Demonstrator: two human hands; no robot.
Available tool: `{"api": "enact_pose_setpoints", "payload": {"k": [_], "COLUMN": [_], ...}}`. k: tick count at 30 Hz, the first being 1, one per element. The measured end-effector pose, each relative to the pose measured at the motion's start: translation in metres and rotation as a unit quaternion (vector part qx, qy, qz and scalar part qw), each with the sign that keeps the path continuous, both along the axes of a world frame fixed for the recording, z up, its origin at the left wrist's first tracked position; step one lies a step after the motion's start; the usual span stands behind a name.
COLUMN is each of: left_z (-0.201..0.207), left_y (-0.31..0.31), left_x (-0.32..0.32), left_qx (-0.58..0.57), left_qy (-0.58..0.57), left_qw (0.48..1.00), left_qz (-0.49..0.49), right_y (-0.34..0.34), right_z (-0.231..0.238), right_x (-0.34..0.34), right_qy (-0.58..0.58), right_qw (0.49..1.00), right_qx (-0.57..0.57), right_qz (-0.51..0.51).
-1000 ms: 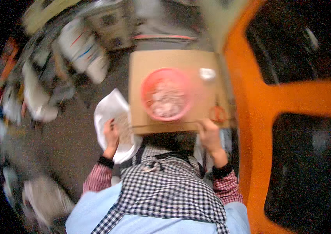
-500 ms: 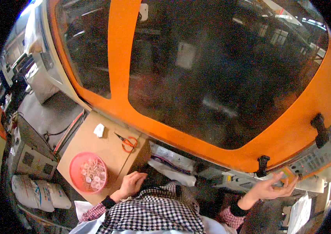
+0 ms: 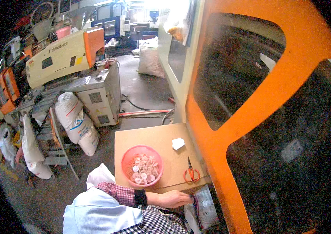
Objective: The person operates an orange injection molding machine, repeatedly opening the door, retrieving small white plastic parts, and placing them into a pink bowl. The person also uses scissors to trim excess plastic from the parts and places the trimmed pieces into a white bag.
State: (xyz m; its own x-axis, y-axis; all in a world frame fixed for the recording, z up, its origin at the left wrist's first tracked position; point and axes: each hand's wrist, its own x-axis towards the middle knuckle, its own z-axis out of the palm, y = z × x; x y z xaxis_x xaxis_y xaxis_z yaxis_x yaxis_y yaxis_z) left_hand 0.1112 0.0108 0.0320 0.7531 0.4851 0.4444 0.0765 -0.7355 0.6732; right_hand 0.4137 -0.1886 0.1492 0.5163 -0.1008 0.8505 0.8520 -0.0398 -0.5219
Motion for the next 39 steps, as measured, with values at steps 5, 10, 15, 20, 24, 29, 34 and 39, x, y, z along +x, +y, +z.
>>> {"api": "enact_pose_setpoints", "payload": {"k": [5,10,15,20,24,29,34,39], "left_z": [0.070,0.110,0.141,0.170,0.146,0.133,0.138,0.133], "left_y": [-0.003,-0.027,-0.053,-0.046,-0.028,-0.012,0.006,0.028], "left_x": [0.053,0.107,0.138,0.166,0.144,0.150,0.134,0.133], "left_qx": [0.074,0.096,0.085,0.005,-0.062,-0.159,-0.182,-0.113], "left_qy": [-0.098,-0.119,-0.205,-0.180,-0.115,-0.164,-0.214,-0.238], "left_qw": [0.992,0.979,0.958,0.975,0.991,0.962,0.939,0.933], "left_qz": [-0.042,-0.133,-0.180,-0.133,0.036,0.152,0.197,0.245], "right_y": [0.011,0.034,0.067,0.092,0.084,0.063,0.053,0.064], "right_z": [-0.009,0.017,0.010,0.014,-0.006,-0.030,-0.083,-0.144], "right_x": [-0.004,-0.042,-0.049,-0.046,-0.036,0.030,0.132,0.182], "right_qy": [0.006,0.056,-0.001,-0.074,-0.093,-0.044,0.094,0.052], "right_qw": [0.996,0.987,0.973,0.941,0.915,0.955,0.868,0.772], "right_qx": [0.005,0.030,0.094,-0.117,-0.208,-0.214,-0.463,-0.622], "right_qz": [0.092,0.145,0.210,0.308,0.334,0.200,0.152,0.119]}}
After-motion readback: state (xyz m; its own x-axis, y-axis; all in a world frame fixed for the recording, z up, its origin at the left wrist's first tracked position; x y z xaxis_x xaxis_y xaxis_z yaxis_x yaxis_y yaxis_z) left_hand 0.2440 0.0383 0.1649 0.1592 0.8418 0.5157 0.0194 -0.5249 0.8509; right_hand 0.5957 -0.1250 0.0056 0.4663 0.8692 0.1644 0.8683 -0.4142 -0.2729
